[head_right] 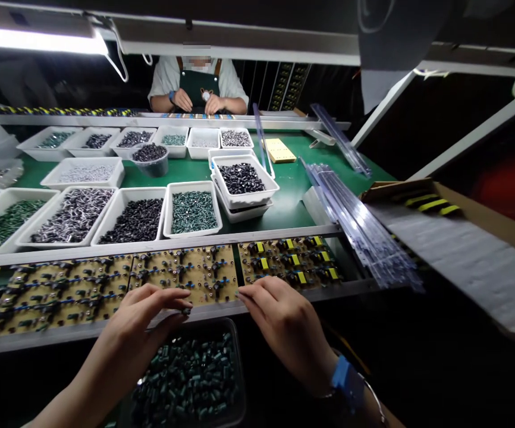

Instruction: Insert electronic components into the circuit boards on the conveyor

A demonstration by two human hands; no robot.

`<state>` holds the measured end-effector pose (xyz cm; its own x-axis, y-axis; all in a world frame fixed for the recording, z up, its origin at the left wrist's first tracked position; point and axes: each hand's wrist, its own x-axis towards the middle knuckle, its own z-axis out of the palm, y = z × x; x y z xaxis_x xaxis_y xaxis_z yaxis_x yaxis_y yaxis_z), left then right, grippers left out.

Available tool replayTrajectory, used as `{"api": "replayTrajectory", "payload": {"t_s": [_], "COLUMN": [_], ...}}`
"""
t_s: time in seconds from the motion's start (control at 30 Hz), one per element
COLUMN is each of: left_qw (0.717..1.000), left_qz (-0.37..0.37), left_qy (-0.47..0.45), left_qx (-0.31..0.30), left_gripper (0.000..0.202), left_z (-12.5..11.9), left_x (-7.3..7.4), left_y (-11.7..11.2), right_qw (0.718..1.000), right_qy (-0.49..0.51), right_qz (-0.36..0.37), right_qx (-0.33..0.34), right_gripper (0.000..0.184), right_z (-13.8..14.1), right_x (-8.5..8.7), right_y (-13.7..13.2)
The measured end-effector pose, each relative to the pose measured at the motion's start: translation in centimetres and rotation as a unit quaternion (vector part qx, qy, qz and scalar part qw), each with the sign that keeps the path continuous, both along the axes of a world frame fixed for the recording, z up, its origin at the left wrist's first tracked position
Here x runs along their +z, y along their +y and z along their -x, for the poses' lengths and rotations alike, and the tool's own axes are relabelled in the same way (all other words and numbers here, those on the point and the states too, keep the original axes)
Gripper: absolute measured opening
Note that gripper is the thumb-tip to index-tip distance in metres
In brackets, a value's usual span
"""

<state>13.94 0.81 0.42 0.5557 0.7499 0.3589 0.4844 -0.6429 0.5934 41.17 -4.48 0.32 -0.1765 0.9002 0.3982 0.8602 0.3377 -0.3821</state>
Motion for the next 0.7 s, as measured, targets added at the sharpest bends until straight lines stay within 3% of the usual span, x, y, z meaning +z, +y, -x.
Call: {"api": "replayTrajectory", "payload": {"t_s": [0.1,0.23,0.37,0.43,0.5,0.57,0.7], "left_qw": [1.0,0.999,1.0,0.999,0.998,0.997,0.995], "left_qz": [0.009,-0.012,-0.012,-0.02,-0.031,-0.034,-0.028], "left_qy": [0.021,0.026,0.011,0.031,0.053,0.07,0.099], "left_qx": [-0.009,-0.014,0.0,-0.004,-0.005,-0.009,-0.015], "left_gripper": [0.029,0.009,0.017,0.02,0.022,0.024,0.024], "left_z": [0.0,-0.1,-1.0,-1.5,-1.8,-2.0,-2.0], "left_x": [0.0,0.4,0.7,0.8,1.0,1.1,1.2], "left_y": [0.3,0.7,0.9,1.0,1.2,1.4,1.5], "right_qw": [1.0,0.999,0.986,0.972,0.962,0.956,0.956], "right_qy": [0.0,0.012,-0.035,-0.08,-0.113,-0.13,-0.123], "right_qz": [0.004,-0.013,0.024,0.063,0.095,0.11,0.094], "right_qx": [0.002,0.03,0.164,0.211,0.229,0.241,0.248], "right_gripper": [0.013,0.013,0.009,0.02,0.026,0.02,0.018], "right_z": [-0.1,1.2,4.5,6.2,7.3,7.9,7.8], "right_x": [-0.1,0.3,-0.2,-0.8,-1.3,-1.6,-2.0], "right_y": [0.3,-0.3,-1.4,-1.6,-1.5,-1.3,-1.2]}}
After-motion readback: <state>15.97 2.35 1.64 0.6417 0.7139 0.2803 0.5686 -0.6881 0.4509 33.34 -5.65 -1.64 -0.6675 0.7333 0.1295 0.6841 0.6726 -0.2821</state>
